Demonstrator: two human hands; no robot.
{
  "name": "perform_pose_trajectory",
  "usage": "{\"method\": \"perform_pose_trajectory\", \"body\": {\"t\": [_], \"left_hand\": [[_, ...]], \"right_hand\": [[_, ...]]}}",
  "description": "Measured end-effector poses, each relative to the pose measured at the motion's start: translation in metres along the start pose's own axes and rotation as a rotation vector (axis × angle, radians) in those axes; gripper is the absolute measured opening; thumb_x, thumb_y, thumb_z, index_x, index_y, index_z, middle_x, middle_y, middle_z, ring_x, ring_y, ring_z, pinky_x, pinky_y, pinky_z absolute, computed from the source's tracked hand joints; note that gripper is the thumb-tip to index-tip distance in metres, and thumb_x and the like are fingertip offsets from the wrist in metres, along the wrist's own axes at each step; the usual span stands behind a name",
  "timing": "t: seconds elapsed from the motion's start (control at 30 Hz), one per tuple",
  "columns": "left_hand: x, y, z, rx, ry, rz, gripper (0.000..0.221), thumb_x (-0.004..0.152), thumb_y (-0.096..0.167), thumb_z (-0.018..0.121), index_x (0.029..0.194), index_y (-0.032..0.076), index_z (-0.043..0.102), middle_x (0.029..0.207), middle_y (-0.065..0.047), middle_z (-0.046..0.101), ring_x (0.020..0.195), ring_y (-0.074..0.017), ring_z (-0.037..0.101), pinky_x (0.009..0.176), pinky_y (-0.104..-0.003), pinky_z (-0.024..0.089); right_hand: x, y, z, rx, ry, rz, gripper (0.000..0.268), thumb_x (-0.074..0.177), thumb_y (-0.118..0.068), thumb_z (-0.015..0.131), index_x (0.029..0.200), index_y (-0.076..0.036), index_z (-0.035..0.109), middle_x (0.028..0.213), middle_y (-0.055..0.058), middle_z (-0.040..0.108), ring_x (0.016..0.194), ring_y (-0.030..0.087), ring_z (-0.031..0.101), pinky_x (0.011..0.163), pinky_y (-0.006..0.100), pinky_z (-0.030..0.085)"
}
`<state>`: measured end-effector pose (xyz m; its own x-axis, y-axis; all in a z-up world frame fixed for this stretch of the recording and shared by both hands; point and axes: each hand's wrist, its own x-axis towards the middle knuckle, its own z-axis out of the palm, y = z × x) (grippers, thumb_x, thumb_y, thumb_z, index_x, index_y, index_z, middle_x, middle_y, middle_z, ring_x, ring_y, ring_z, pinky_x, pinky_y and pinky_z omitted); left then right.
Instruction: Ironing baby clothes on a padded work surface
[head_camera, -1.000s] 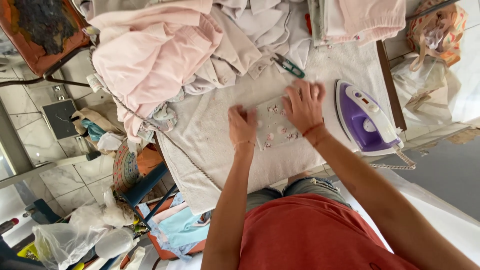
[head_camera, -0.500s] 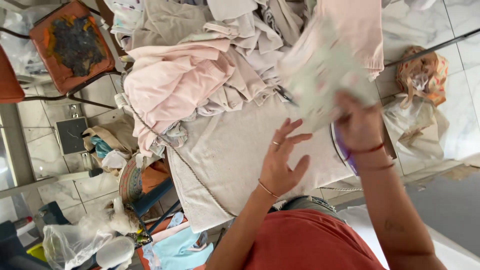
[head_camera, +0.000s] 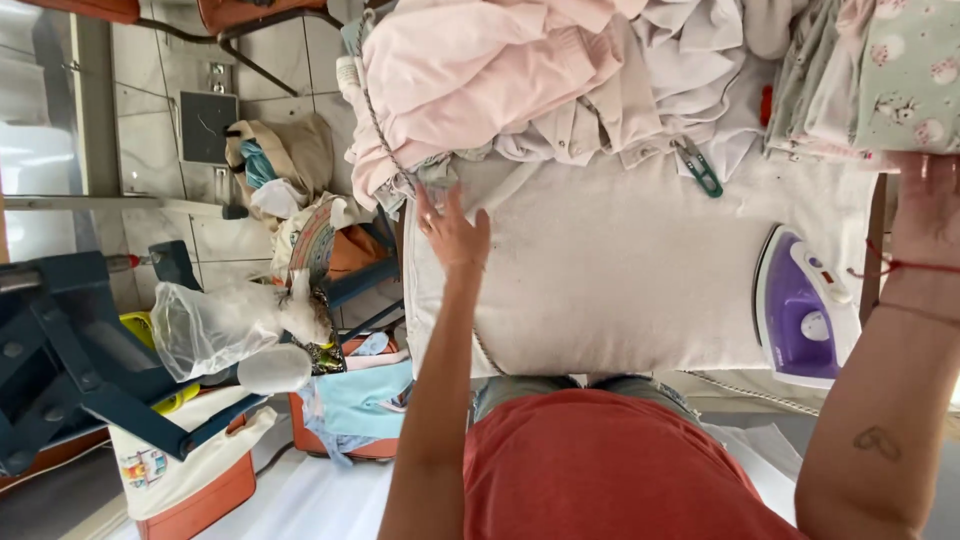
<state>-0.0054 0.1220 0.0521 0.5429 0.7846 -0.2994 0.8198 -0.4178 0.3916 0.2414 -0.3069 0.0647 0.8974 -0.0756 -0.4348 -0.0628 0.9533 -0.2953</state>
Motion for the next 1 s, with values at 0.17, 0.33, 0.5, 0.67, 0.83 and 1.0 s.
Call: {"method": "perform_pose_trajectory", "body": {"t": [0.17, 0.33, 0.5, 0.67, 0.83, 1.0], "left_hand": [[0.019, 0.008, -0.025, -0.235, 0.090, -0.095, 0.026, 0.067, 0.027, 0.063, 0.092, 0.019, 0.060, 0.112, 0.001, 0.048, 0.104, -0.0236, 0.048, 0.079, -0.041, 0.041], [0.024, -0.005, -0.008, -0.464, 0.097, -0.084, 0.030, 0.066, 0.027, 0.061, 0.093, 0.014, 0.063, 0.095, 0.001, 0.063, 0.090, -0.0146, 0.058, 0.079, -0.030, 0.045], [0.044, -0.034, 0.044, -0.074, 0.142, -0.197, 0.038, 0.064, 0.033, 0.065, 0.098, 0.043, 0.052, 0.124, -0.001, 0.034, 0.113, -0.0271, 0.041, 0.094, -0.044, 0.032], [0.034, -0.011, 0.006, -0.111, 0.144, -0.288, 0.020, 0.063, 0.053, 0.059, 0.077, 0.038, 0.061, 0.096, 0.005, 0.058, 0.099, -0.0218, 0.053, 0.100, -0.046, 0.016], [0.030, -0.022, -0.006, -0.269, 0.079, -0.166, 0.024, 0.055, 0.059, 0.064, 0.065, 0.037, 0.064, 0.075, 0.005, 0.064, 0.084, -0.0243, 0.060, 0.084, -0.036, 0.043], [0.007, -0.024, -0.022, -0.538, 0.233, -0.038, 0.017, 0.062, 0.036, 0.069, 0.060, 0.024, 0.057, 0.066, 0.007, 0.061, 0.080, -0.0160, 0.063, 0.101, -0.040, 0.024]], "right_hand": [[-0.110, 0.061, 0.062, -0.915, 0.209, -0.281, 0.013, 0.078, -0.013, 0.063, 0.091, -0.015, 0.062, 0.098, -0.004, 0.060, 0.091, 0.007, 0.059, 0.076, 0.018, 0.052], [-0.195, 0.150, 0.109, -1.180, -0.071, -0.087, 0.028, 0.077, 0.003, 0.054, 0.093, -0.020, 0.055, 0.092, -0.006, 0.058, 0.079, 0.003, 0.059, 0.054, 0.012, 0.042], [-0.221, 0.200, 0.084, -1.314, -0.294, 0.348, 0.026, 0.077, 0.002, 0.051, 0.101, -0.007, 0.052, 0.098, 0.006, 0.059, 0.080, 0.011, 0.060, 0.059, 0.015, 0.047], [-0.239, 0.212, 0.060, -1.404, -0.387, 0.541, 0.023, 0.077, -0.001, 0.054, 0.100, -0.006, 0.056, 0.094, 0.009, 0.062, 0.079, 0.013, 0.062, 0.060, 0.018, 0.048], [-0.242, 0.209, 0.058, -1.481, -0.367, 0.671, 0.019, 0.080, -0.005, 0.054, 0.099, -0.003, 0.058, 0.092, 0.010, 0.062, 0.080, 0.014, 0.060, 0.063, 0.021, 0.046], [-0.238, 0.211, 0.061, -1.463, -0.325, 0.743, 0.018, 0.082, -0.008, 0.052, 0.099, -0.004, 0.057, 0.093, 0.010, 0.062, 0.081, 0.016, 0.059, 0.064, 0.022, 0.044]]}}
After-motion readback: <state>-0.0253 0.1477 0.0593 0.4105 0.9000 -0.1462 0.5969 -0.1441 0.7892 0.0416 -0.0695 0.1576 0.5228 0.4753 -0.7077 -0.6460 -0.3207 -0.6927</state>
